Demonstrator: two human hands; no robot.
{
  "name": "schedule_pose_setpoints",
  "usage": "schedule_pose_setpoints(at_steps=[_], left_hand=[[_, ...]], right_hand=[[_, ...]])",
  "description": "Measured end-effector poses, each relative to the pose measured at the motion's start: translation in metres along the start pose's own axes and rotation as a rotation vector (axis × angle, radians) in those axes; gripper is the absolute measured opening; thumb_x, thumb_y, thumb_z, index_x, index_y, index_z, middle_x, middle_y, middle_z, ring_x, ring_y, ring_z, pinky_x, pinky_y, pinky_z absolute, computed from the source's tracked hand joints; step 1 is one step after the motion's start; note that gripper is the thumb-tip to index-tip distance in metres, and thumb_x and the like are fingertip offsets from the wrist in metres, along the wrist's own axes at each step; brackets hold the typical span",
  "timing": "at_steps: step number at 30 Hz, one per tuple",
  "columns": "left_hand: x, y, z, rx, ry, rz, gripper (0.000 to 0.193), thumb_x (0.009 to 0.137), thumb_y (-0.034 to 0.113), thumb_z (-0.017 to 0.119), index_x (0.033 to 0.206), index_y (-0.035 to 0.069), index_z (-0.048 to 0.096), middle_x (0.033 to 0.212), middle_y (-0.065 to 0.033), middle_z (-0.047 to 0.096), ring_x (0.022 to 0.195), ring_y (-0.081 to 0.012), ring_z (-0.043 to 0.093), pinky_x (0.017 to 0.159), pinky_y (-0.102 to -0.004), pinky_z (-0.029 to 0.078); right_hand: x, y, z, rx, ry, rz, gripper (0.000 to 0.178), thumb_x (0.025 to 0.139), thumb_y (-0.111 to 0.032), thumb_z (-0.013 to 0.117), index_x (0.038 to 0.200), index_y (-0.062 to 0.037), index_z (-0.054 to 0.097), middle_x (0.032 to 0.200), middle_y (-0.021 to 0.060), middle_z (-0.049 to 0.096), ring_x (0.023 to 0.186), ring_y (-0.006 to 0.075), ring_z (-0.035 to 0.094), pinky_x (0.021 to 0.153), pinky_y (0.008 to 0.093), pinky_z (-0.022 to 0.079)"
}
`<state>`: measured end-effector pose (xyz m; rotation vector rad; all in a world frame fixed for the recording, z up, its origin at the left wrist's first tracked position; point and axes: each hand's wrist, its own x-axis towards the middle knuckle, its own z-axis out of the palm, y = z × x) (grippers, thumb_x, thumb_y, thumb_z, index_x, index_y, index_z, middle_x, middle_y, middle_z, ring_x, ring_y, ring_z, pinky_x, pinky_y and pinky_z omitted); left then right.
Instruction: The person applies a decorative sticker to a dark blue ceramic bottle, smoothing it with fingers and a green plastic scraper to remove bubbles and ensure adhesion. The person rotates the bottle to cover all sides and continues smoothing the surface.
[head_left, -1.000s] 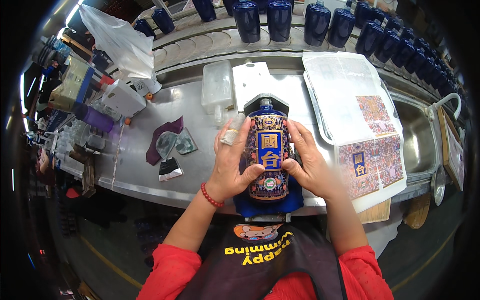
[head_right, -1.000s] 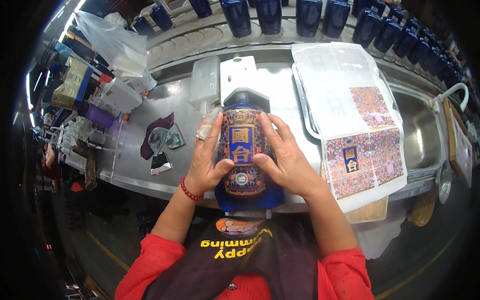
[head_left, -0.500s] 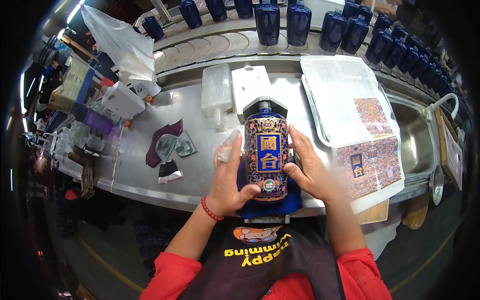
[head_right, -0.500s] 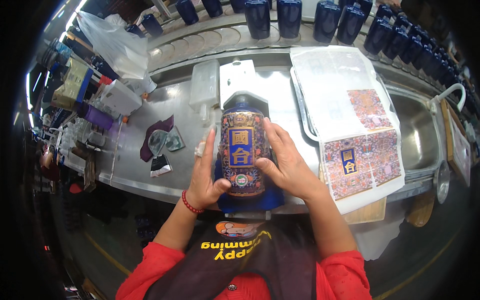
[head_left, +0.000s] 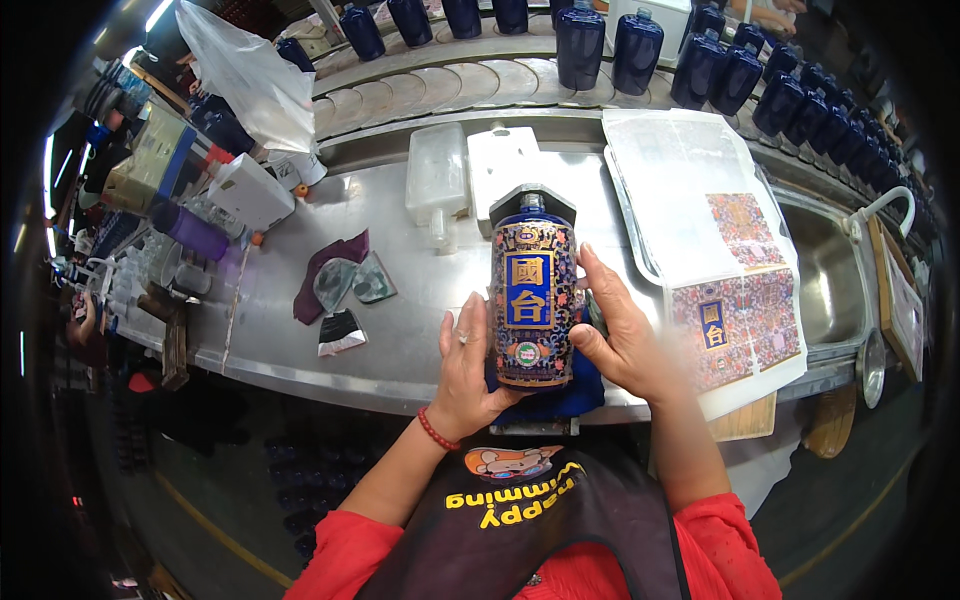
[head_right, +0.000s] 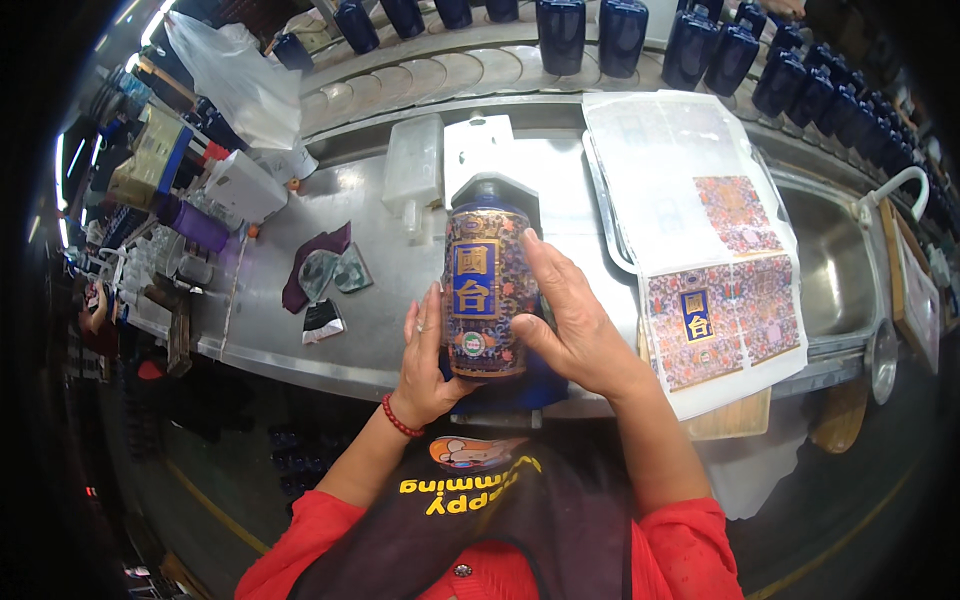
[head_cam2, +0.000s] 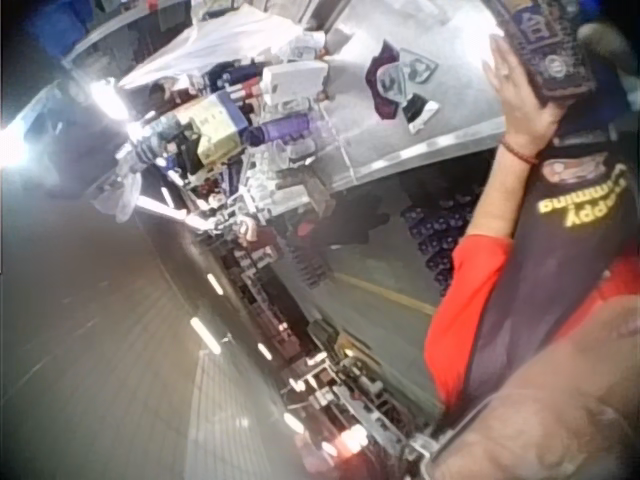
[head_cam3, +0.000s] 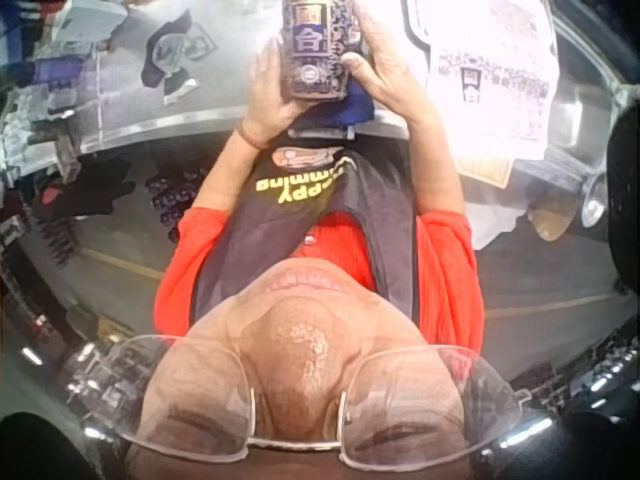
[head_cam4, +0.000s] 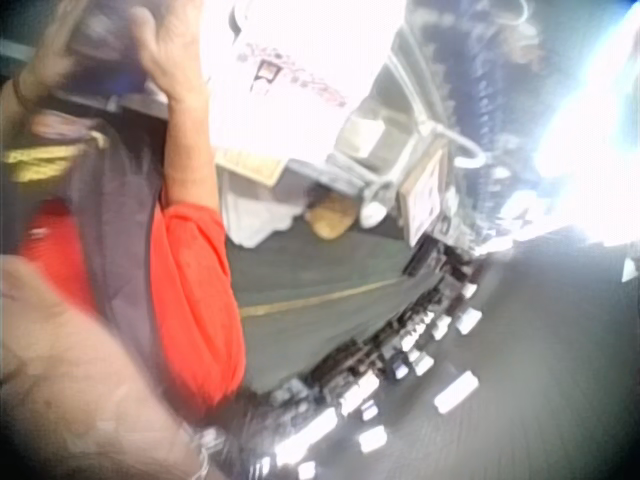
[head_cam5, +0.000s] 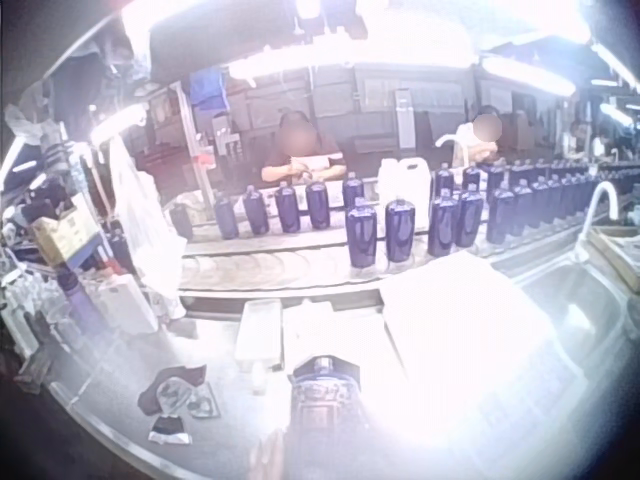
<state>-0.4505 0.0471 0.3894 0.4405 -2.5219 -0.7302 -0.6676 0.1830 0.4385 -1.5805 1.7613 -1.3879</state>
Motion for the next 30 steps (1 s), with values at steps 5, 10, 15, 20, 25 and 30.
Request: schedule_pose_setpoints(at_steps=[5, 10, 15, 20, 25, 30], left_hand=[[0.005, 0.002, -0.004, 0.044, -0.034, 0.02, 0.12, 0.083, 0.071, 0.066, 0.156, -0.012, 0.018, 0.158, -0.0288, 0.034, 0.151, -0.0456, 0.023, 0.119, -0.0627, 0.011], [0.007, 0.002, -0.01, 0.029, -0.06, 0.054, 0.117, 0.084, 0.073, 0.063, 0.157, -0.009, 0.022, 0.157, -0.028, 0.036, 0.152, -0.0473, 0.017, 0.119, -0.061, 0.012], [0.021, -0.004, -0.028, -0.233, 0.028, 0.056, 0.103, 0.093, 0.074, 0.051, 0.159, -0.001, 0.026, 0.155, -0.0255, 0.041, 0.151, -0.0458, 0.019, 0.121, -0.0551, 0.013], [0.052, -0.008, -0.029, -0.096, 0.077, 0.068, 0.088, 0.099, 0.068, 0.045, 0.158, 0.004, 0.035, 0.155, -0.0218, 0.042, 0.148, -0.0444, 0.024, 0.121, -0.0523, 0.013], [0.061, -0.004, -0.025, -0.111, 0.073, 0.103, 0.085, 0.098, 0.064, 0.049, 0.159, 0.006, 0.035, 0.155, -0.0212, 0.043, 0.148, -0.045, 0.024, 0.121, -0.0524, 0.012], [0.062, -0.005, -0.025, -0.092, 0.057, 0.115, 0.085, 0.098, 0.063, 0.051, 0.158, 0.005, 0.035, 0.155, -0.0224, 0.042, 0.148, -0.0453, 0.024, 0.121, -0.0527, 0.013]], right_hand=[[0.001, -0.006, 0.0, -0.09, 0.034, -0.06, 0.077, 0.098, -0.033, 0.066, 0.16, -0.0046, 0.029, 0.156, 0.0252, 0.039, 0.144, 0.0404, 0.038, 0.119, 0.0449, 0.031], [0.001, -0.009, -0.002, -0.093, 0.029, -0.047, 0.075, 0.098, -0.033, 0.065, 0.159, -0.0053, 0.032, 0.155, 0.0255, 0.04, 0.143, 0.0409, 0.039, 0.118, 0.0454, 0.032], [0.006, -0.007, -0.003, -0.157, 0.023, -0.031, 0.072, 0.101, -0.036, 0.062, 0.159, -0.0055, 0.032, 0.153, 0.0269, 0.04, 0.142, 0.0423, 0.04, 0.117, 0.0455, 0.033], [0.009, -0.006, 0.001, -0.154, -0.026, 0.043, 0.073, 0.101, -0.043, 0.06, 0.16, -0.0112, 0.031, 0.155, 0.029, 0.033, 0.136, 0.0439, 0.045, 0.113, 0.0465, 0.04], [0.007, -0.005, 0.0, -0.177, -0.062, 0.104, 0.076, 0.1, -0.047, 0.061, 0.161, -0.0137, 0.03, 0.156, 0.0293, 0.03, 0.133, 0.0437, 0.048, 0.11, 0.0464, 0.043], [0.006, -0.002, -0.002, -0.19, -0.068, 0.09, 0.078, 0.1, -0.046, 0.061, 0.161, -0.0115, 0.029, 0.156, 0.0292, 0.031, 0.141, 0.0442, 0.041, 0.114, 0.0466, 0.038]])
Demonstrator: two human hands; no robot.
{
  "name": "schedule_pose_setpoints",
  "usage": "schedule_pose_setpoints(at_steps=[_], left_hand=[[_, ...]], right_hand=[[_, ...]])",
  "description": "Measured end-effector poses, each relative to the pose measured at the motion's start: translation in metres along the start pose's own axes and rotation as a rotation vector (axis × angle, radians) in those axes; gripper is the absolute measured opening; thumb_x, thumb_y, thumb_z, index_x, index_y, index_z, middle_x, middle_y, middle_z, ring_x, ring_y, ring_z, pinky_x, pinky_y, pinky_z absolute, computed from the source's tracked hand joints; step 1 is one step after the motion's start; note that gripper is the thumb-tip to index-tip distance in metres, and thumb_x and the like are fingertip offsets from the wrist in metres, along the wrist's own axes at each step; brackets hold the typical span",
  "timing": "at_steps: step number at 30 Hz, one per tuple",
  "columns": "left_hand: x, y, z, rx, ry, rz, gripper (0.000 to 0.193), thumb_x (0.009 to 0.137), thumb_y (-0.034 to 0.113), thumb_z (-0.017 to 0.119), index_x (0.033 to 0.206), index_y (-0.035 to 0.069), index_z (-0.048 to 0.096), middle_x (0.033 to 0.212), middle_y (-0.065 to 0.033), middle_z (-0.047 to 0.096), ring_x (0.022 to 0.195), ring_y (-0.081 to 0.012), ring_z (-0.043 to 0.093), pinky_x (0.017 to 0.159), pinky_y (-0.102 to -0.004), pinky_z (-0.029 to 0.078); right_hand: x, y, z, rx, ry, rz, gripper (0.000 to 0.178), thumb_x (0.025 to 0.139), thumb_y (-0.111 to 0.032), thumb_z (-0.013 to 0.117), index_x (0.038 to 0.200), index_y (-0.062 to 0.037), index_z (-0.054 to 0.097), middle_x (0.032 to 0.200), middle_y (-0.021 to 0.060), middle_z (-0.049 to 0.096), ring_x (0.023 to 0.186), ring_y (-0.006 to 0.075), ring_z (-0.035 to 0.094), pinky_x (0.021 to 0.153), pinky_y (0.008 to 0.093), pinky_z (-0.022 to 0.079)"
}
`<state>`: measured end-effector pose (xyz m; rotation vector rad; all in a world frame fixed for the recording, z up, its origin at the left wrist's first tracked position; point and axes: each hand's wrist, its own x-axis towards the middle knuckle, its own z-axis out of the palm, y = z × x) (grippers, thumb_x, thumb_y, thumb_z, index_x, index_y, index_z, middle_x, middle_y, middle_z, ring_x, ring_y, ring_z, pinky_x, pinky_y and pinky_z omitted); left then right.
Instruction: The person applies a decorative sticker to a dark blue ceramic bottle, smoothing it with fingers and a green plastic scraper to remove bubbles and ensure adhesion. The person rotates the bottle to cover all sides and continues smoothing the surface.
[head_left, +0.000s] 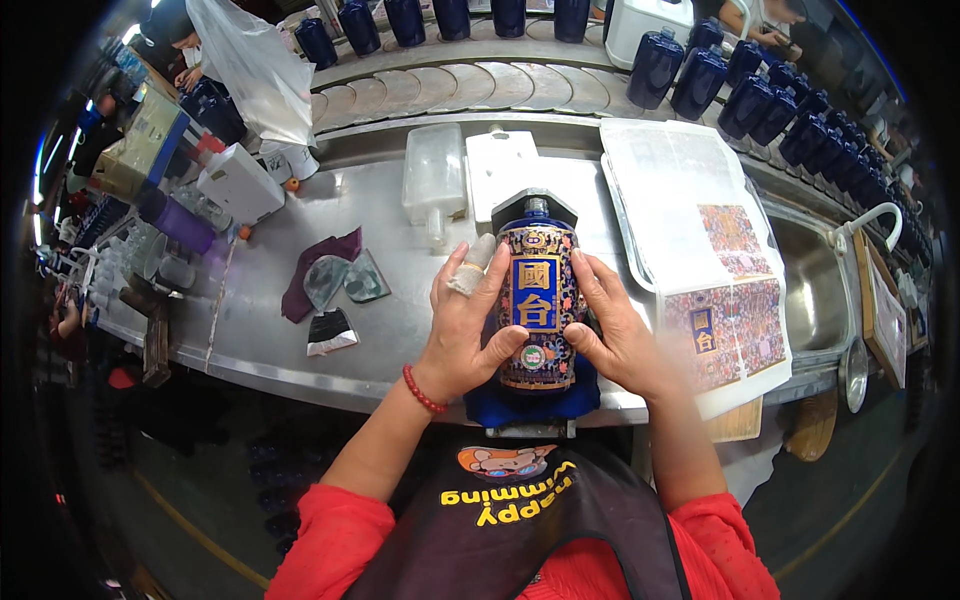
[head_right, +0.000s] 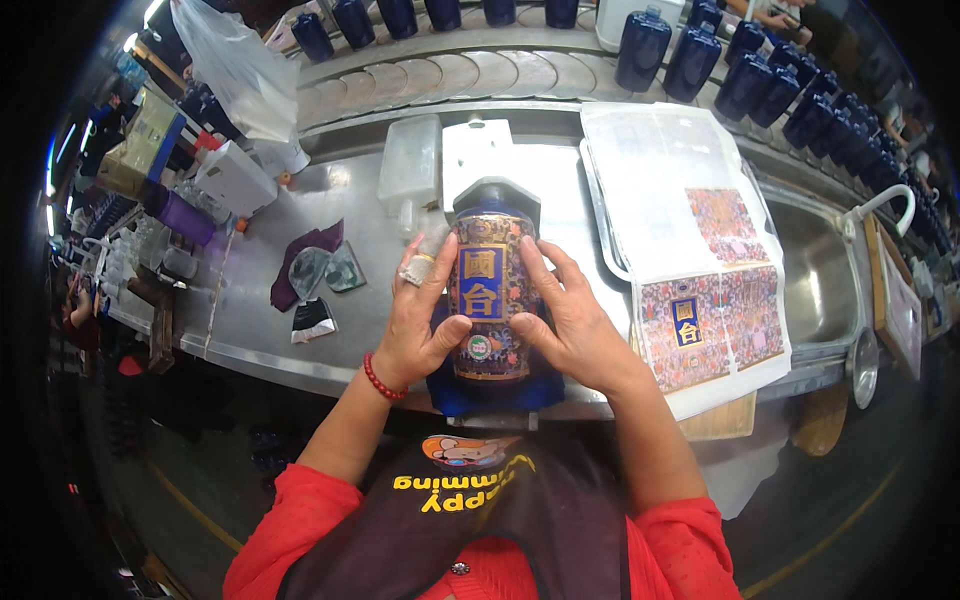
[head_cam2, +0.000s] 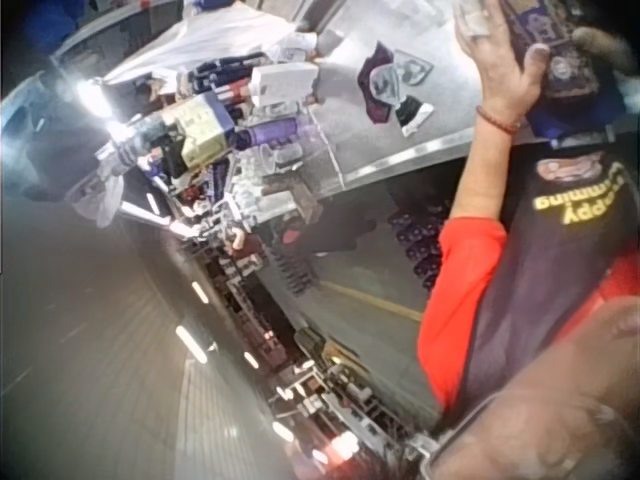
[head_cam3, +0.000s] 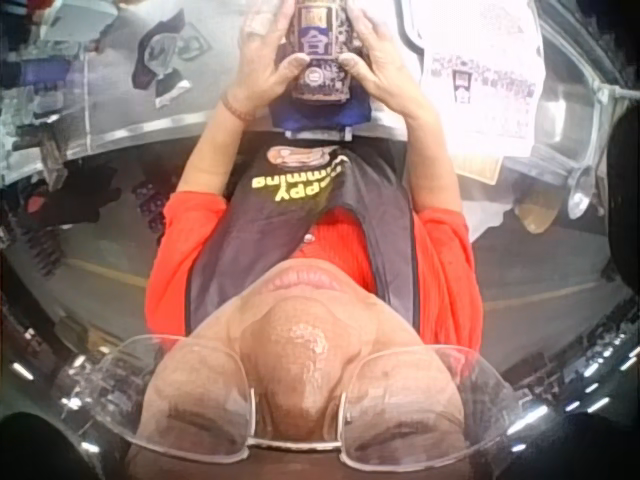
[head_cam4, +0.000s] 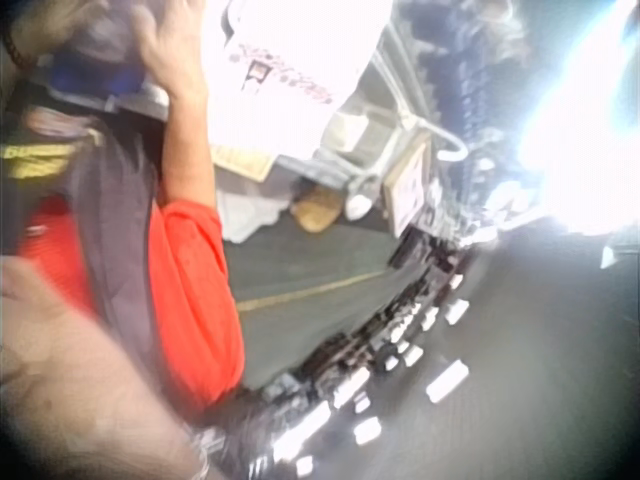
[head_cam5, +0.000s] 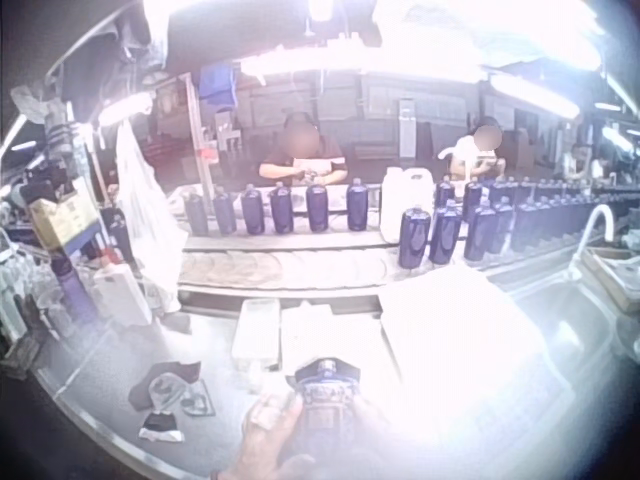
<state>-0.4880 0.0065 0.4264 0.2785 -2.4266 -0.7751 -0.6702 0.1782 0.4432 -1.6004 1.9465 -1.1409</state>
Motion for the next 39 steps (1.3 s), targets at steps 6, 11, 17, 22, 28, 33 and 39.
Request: schedule_pose_setpoints(at_steps=[6, 11, 17, 22, 28, 33, 39], left_hand=[[0.002, -0.002, 0.001, -0.012, 0.018, 0.017, 0.085, 0.097, 0.062, 0.053, 0.158, 0.005, 0.036, 0.154, -0.0238, 0.042, 0.145, -0.0467, 0.029, 0.121, -0.0534, 0.014], [0.004, 0.001, -0.002, 0.005, 0.008, 0.004, 0.086, 0.097, 0.064, 0.052, 0.157, 0.005, 0.037, 0.154, -0.0248, 0.042, 0.144, -0.0471, 0.031, 0.121, -0.0535, 0.015], [0.003, -0.003, -0.005, -0.036, 0.012, 0.012, 0.091, 0.095, 0.068, 0.051, 0.158, 0.004, 0.035, 0.155, -0.0253, 0.041, 0.145, -0.0464, 0.032, 0.121, -0.0519, 0.015], [0.003, -0.01, -0.001, -0.009, -0.016, 0.062, 0.089, 0.094, 0.069, 0.054, 0.159, 0.011, 0.037, 0.155, -0.0262, 0.042, 0.144, -0.0464, 0.033, 0.121, -0.0523, 0.014], [0.004, -0.008, 0.0, 0.002, 0.006, 0.084, 0.09, 0.094, 0.07, 0.053, 0.158, 0.009, 0.038, 0.154, -0.026, 0.043, 0.143, -0.046, 0.035, 0.12, -0.0528, 0.016], [0.004, -0.006, 0.001, -0.001, 0.011, 0.092, 0.092, 0.093, 0.071, 0.053, 0.157, 0.006, 0.038, 0.152, -0.0256, 0.045, 0.141, -0.0456, 0.036, 0.12, -0.053, 0.016], [0.005, -0.003, -0.002, 0.02, -0.02, 0.083, 0.097, 0.091, 0.072, 0.054, 0.157, 0.003, 0.037, 0.151, -0.0269, 0.045, 0.139, -0.0479, 0.036, 0.119, -0.0538, 0.016]], right_hand=[[0.0, 0.004, -0.001, 0.029, -0.002, -0.031, 0.078, 0.099, -0.045, 0.062, 0.161, -0.0097, 0.029, 0.156, 0.0279, 0.032, 0.142, 0.0439, 0.038, 0.117, 0.0461, 0.035], [0.002, 0.004, -0.003, 0.031, -0.011, -0.045, 0.079, 0.099, -0.044, 0.062, 0.161, -0.0091, 0.028, 0.155, 0.0265, 0.035, 0.142, 0.0425, 0.04, 0.117, 0.0451, 0.034], [0.003, 0.006, -0.004, 0.086, 0.011, -0.083, 0.081, 0.098, -0.045, 0.063, 0.162, -0.0109, 0.027, 0.155, 0.0262, 0.036, 0.144, 0.0412, 0.038, 0.117, 0.0433, 0.035], [0.002, 0.014, 0.001, 0.08, -0.029, -0.046, 0.088, 0.093, -0.051, 0.068, 0.163, -0.019, 0.025, 0.156, 0.0287, 0.033, 0.144, 0.0445, 0.039, 0.116, 0.0456, 0.037], [0.004, 0.02, 0.001, 0.121, -0.027, -0.066, 0.091, 0.091, -0.052, 0.07, 0.163, -0.0175, 0.026, 0.156, 0.0255, 0.036, 0.144, 0.0414, 0.039, 0.117, 0.0438, 0.036], [0.005, 0.023, -0.003, 0.122, -0.072, -0.082, 0.107, 0.082, -0.061, 0.075, 0.163, -0.0115, 0.025, 0.162, 0.0191, 0.031, 0.148, 0.0325, 0.035, 0.118, 0.0428, 0.035], [0.004, 0.027, -0.006, 0.175, -0.114, -0.114, 0.117, 0.074, -0.056, 0.084, 0.163, -0.0105, 0.022, 0.162, 0.0199, 0.031, 0.149, 0.0321, 0.031, 0.12, 0.0441, 0.032]])
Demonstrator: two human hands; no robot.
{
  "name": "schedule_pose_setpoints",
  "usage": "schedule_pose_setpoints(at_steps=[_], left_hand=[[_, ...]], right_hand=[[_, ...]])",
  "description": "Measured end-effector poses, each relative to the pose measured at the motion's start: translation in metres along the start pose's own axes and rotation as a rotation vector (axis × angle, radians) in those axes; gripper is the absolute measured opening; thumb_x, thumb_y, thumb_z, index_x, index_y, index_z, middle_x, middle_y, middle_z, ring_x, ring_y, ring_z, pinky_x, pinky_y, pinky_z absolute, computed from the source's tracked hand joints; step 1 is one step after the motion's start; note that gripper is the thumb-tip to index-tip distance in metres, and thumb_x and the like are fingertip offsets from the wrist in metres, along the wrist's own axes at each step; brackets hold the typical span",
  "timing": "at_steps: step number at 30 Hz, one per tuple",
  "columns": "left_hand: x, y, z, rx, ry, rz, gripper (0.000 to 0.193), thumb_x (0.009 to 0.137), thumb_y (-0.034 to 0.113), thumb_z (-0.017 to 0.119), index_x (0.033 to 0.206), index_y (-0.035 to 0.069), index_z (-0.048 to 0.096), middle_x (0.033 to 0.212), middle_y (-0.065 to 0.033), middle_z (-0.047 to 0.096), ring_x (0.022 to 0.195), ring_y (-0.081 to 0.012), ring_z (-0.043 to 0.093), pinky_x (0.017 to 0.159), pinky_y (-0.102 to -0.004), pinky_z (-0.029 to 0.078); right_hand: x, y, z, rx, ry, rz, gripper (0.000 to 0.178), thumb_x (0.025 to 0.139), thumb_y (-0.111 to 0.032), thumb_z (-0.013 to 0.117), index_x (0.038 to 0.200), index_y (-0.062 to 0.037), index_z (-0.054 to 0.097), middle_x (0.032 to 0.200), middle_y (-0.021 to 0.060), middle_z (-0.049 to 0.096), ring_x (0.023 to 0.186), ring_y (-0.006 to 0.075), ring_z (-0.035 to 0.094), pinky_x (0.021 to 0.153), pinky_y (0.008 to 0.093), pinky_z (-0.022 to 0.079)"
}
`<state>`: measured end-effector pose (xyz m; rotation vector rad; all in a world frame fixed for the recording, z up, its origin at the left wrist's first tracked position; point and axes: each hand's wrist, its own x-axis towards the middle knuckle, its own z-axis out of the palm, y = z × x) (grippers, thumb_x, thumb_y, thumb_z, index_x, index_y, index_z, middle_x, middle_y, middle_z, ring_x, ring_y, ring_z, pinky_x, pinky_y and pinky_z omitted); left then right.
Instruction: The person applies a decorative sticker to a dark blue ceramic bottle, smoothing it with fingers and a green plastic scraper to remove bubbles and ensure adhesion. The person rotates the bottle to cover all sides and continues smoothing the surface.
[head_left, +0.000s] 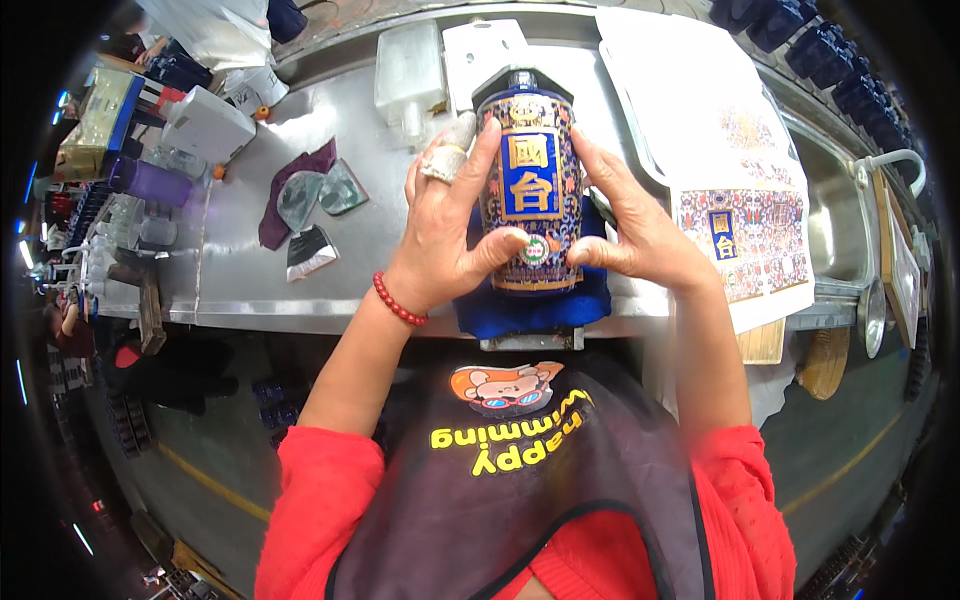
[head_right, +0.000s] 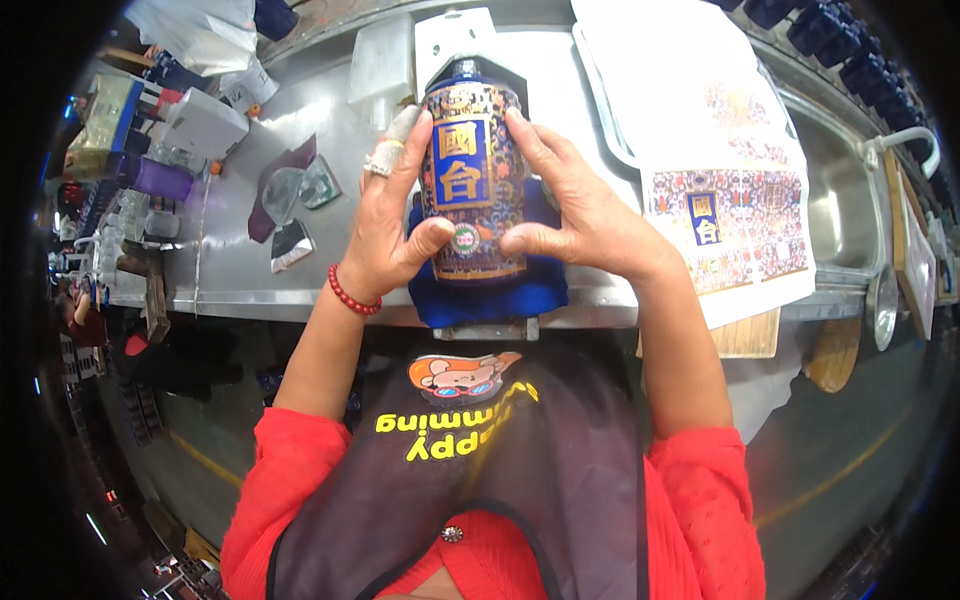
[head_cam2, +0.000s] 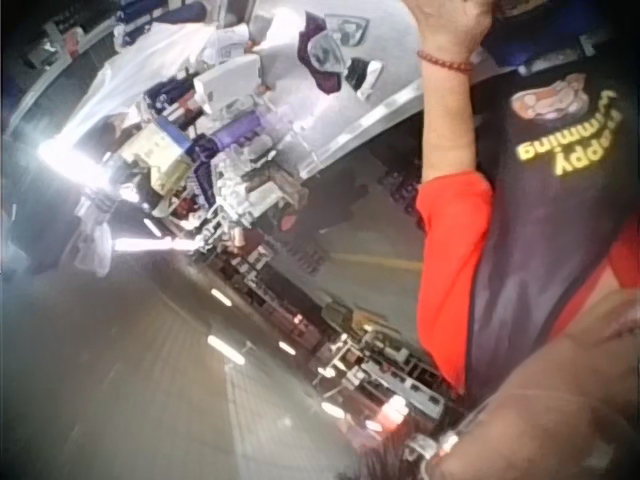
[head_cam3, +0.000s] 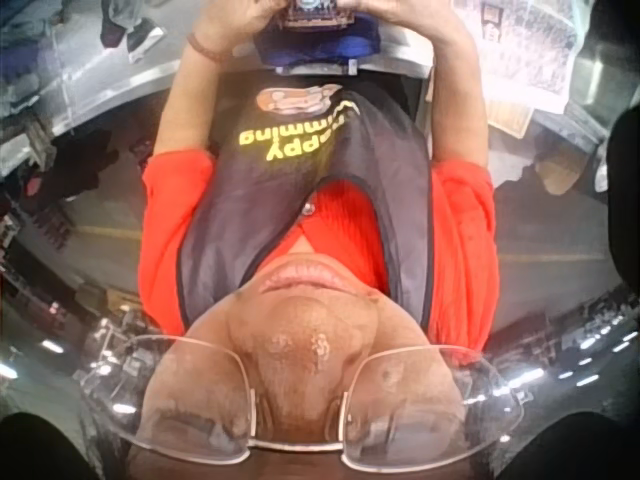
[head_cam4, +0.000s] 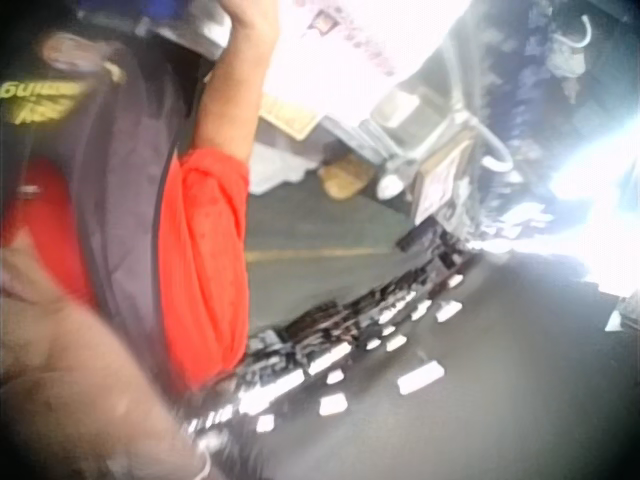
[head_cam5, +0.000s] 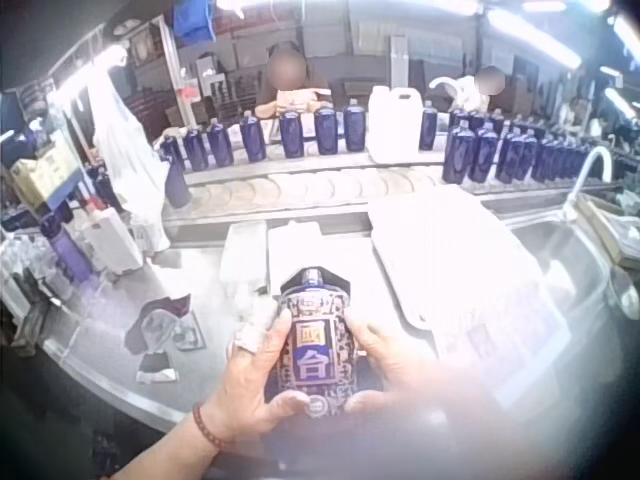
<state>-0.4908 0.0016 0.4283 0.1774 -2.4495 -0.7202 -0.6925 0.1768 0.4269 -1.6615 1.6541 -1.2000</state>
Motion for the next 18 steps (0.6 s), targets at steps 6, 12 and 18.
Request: schedule_pose_setpoints(at_steps=[6, 12, 18], left_hand=[[0.001, -0.001, -0.005, -0.011, -0.031, -0.001, 0.102, 0.089, 0.074, 0.055, 0.157, 0.002, 0.035, 0.151, -0.0297, 0.043, 0.139, -0.0487, 0.036, 0.119, -0.0548, 0.015], [0.007, -0.004, -0.01, 0.046, -0.077, 0.039, 0.105, 0.088, 0.076, 0.054, 0.158, 0.002, 0.034, 0.152, -0.0303, 0.04, 0.143, -0.0452, 0.033, 0.119, -0.0553, 0.014], [0.015, -0.002, -0.011, 0.047, -0.069, -0.029, 0.102, 0.089, 0.073, 0.055, 0.158, 0.001, 0.033, 0.153, -0.0266, 0.041, 0.145, -0.0434, 0.033, 0.12, -0.0553, 0.013]], right_hand=[[-0.003, -0.002, -0.003, -0.067, -0.01, 0.021, 0.128, 0.067, -0.058, 0.087, 0.163, -0.0081, 0.02, 0.158, 0.0232, 0.032, 0.148, 0.0364, 0.033, 0.121, 0.0452, 0.029], [-0.002, -0.008, -0.007, -0.088, -0.039, 0.069, 0.129, 0.065, -0.062, 0.086, 0.163, -0.0093, 0.022, 0.161, 0.0251, 0.027, 0.149, 0.0395, 0.031, 0.12, 0.0476, 0.031], [0.01, -0.008, -0.009, -0.055, 0.025, 0.05, 0.116, 0.073, -0.043, 0.088, 0.163, -0.0116, 0.022, 0.159, 0.027, 0.028, 0.148, 0.0429, 0.032, 0.119, 0.0448, 0.033]])
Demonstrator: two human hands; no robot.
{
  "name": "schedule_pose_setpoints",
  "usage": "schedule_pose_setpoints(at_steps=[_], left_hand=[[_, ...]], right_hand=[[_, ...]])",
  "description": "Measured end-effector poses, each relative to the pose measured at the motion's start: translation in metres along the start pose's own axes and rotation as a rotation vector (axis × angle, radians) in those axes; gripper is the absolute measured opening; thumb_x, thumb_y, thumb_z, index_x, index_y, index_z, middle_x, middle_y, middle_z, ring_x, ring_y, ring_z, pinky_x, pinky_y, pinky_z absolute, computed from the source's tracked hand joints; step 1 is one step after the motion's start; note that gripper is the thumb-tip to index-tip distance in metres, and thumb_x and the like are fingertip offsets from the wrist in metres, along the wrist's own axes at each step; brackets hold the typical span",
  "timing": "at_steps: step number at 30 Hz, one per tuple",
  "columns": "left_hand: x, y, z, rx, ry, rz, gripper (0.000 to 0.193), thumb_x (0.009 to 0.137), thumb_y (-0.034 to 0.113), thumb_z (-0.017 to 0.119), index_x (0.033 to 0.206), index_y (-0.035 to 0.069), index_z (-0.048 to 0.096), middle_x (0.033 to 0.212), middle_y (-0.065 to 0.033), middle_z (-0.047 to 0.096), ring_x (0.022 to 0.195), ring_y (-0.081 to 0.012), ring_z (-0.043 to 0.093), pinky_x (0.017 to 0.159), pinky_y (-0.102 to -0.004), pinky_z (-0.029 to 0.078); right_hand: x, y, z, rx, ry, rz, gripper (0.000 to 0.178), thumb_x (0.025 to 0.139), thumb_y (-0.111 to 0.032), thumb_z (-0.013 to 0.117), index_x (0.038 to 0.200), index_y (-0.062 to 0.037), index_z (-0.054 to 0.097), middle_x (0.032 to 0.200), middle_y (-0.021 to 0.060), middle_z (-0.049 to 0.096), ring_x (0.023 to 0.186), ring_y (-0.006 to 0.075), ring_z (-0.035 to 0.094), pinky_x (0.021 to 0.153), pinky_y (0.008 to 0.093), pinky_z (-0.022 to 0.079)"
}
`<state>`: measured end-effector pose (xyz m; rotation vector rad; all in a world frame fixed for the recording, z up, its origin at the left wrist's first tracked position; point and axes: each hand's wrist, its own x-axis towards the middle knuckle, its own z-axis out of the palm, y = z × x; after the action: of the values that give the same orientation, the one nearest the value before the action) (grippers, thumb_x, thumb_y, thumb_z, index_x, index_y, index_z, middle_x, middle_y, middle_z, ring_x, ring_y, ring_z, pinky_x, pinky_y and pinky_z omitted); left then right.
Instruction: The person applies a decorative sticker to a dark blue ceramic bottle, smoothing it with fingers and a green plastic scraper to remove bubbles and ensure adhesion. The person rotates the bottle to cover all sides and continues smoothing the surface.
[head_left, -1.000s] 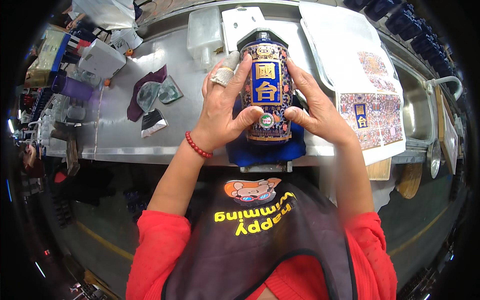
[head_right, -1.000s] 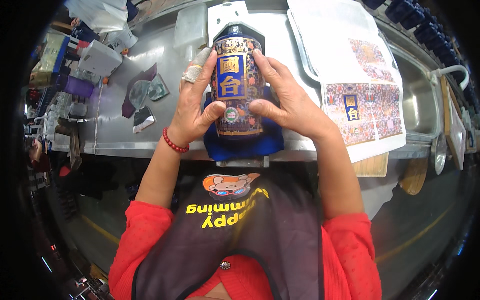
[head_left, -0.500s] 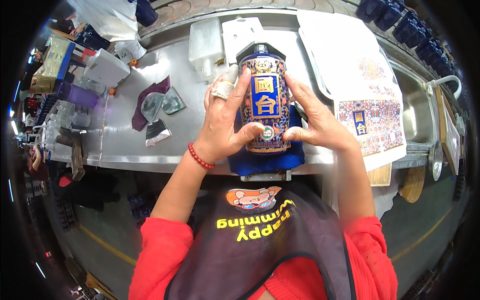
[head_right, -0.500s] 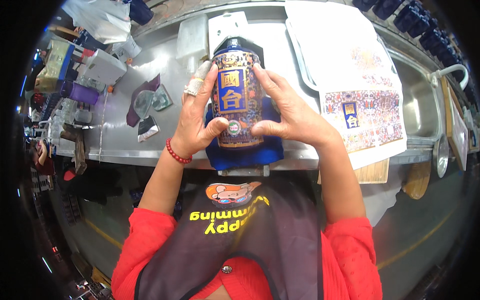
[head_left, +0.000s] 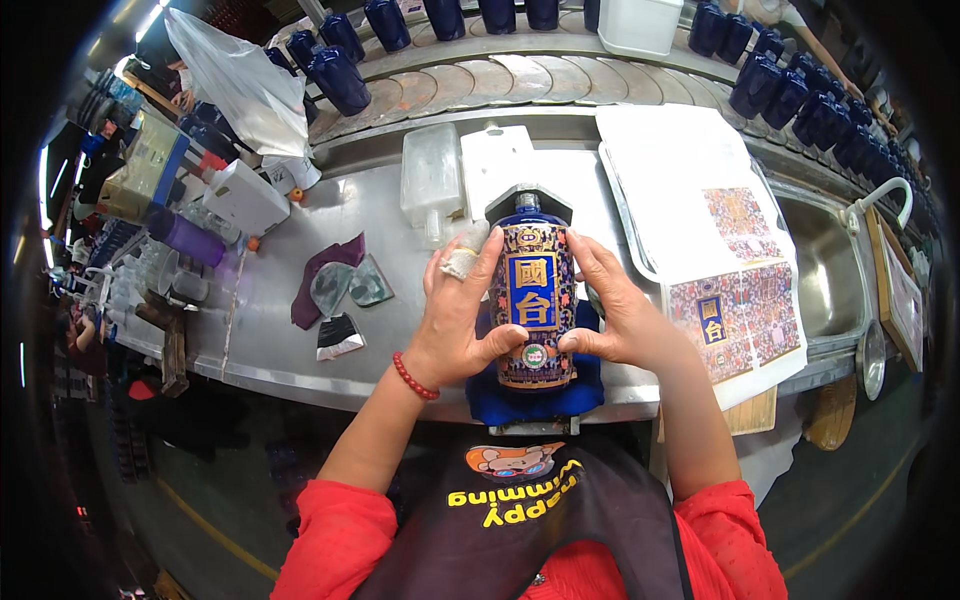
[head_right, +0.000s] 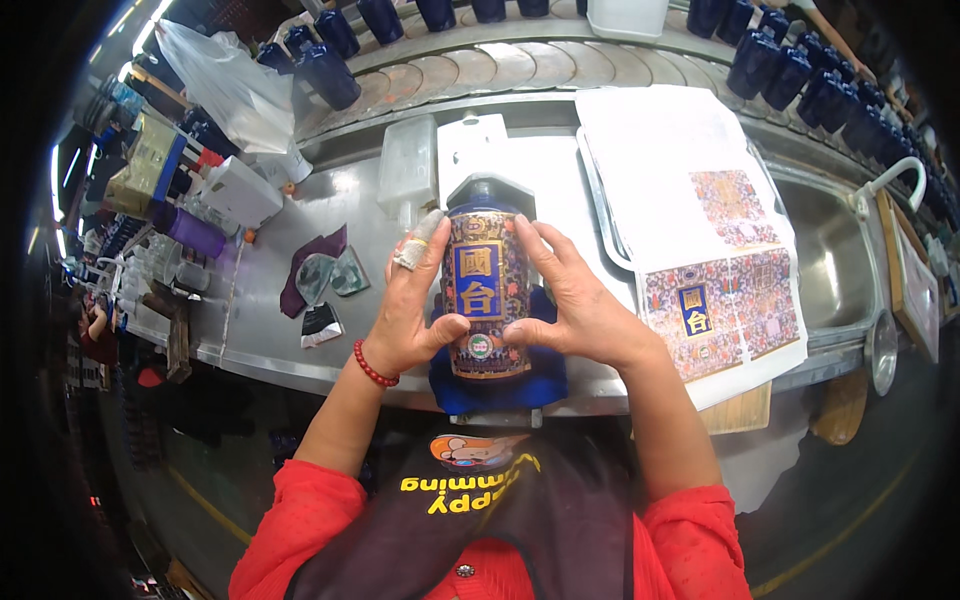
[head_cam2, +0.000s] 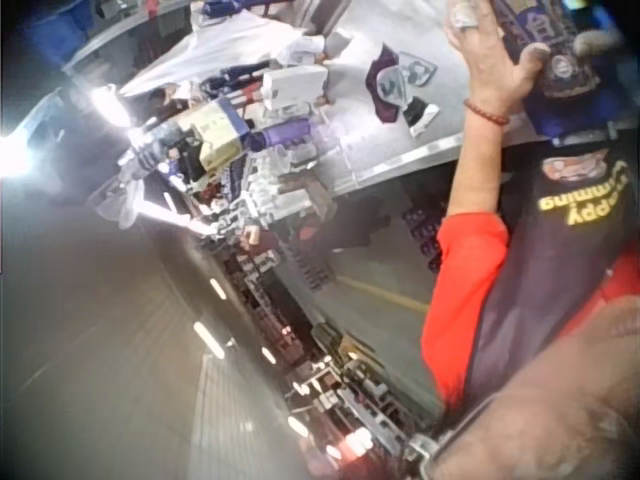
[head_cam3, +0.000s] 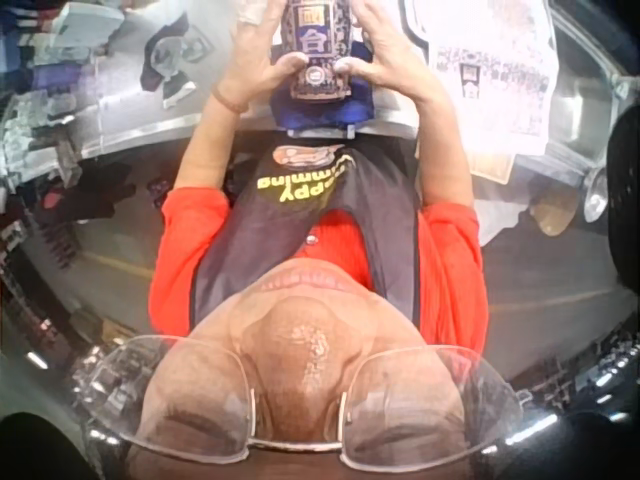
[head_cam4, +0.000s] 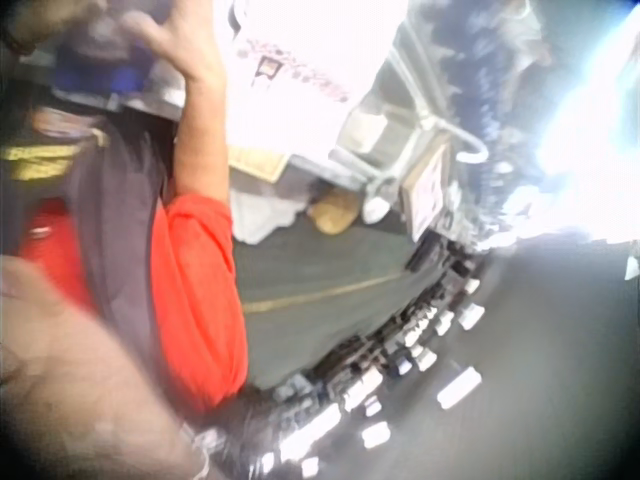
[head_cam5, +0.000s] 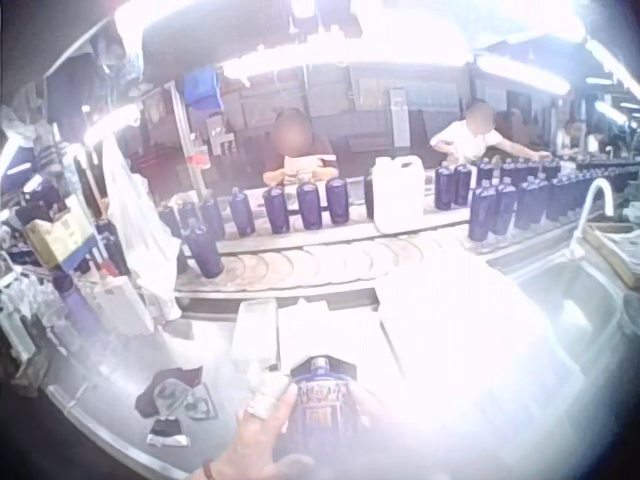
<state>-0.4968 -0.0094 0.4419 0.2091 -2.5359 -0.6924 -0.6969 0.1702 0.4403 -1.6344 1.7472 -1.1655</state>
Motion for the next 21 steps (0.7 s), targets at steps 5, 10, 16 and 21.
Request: schedule_pose_setpoints(at_steps=[5, 10, 16, 21], left_hand=[[0.002, -0.003, 0.001, -0.002, -0.021, -0.001, 0.103, 0.089, 0.074, 0.055, 0.158, 0.001, 0.032, 0.154, -0.0267, 0.04, 0.146, -0.0432, 0.032, 0.12, -0.0558, 0.012], [0.002, -0.004, 0.002, -0.032, -0.037, -0.029, 0.104, 0.088, 0.075, 0.055, 0.158, 0.002, 0.032, 0.154, -0.0273, 0.039, 0.146, -0.0434, 0.032, 0.12, -0.0576, 0.011], [0.005, -0.005, 0.0, -0.048, -0.007, 0.02, 0.105, 0.088, 0.076, 0.053, 0.158, 0.002, 0.032, 0.153, -0.0277, 0.04, 0.146, -0.0437, 0.032, 0.12, -0.0575, 0.012], [0.0, -0.019, 0.001, -0.167, -0.041, 0.055, 0.106, 0.086, 0.078, 0.055, 0.159, 0.006, 0.032, 0.154, -0.0273, 0.04, 0.142, -0.0435, 0.037, 0.12, -0.054, 0.015]], right_hand=[[0.002, 0.003, 0.001, 0.015, -0.012, -0.011, 0.118, 0.074, -0.041, 0.088, 0.163, -0.0089, 0.017, 0.159, 0.0253, 0.03, 0.147, 0.0417, 0.033, 0.12, 0.0446, 0.033], [0.002, 0.005, -0.001, 0.031, -0.018, -0.017, 0.12, 0.073, -0.041, 0.088, 0.163, -0.0073, 0.016, 0.159, 0.0244, 0.03, 0.147, 0.0411, 0.033, 0.12, 0.0445, 0.033], [0.003, 0.007, -0.004, -0.026, -0.012, -0.04, 0.118, 0.074, -0.049, 0.086, 0.162, -0.0065, 0.02, 0.16, 0.0237, 0.031, 0.147, 0.0383, 0.035, 0.117, 0.0445, 0.036], [-0.001, 0.014, -0.006, 0.024, -0.01, -0.055, 0.122, 0.072, -0.062, 0.083, 0.162, -0.0069, 0.022, 0.162, 0.0221, 0.03, 0.149, 0.0363, 0.032, 0.116, 0.0443, 0.037]])
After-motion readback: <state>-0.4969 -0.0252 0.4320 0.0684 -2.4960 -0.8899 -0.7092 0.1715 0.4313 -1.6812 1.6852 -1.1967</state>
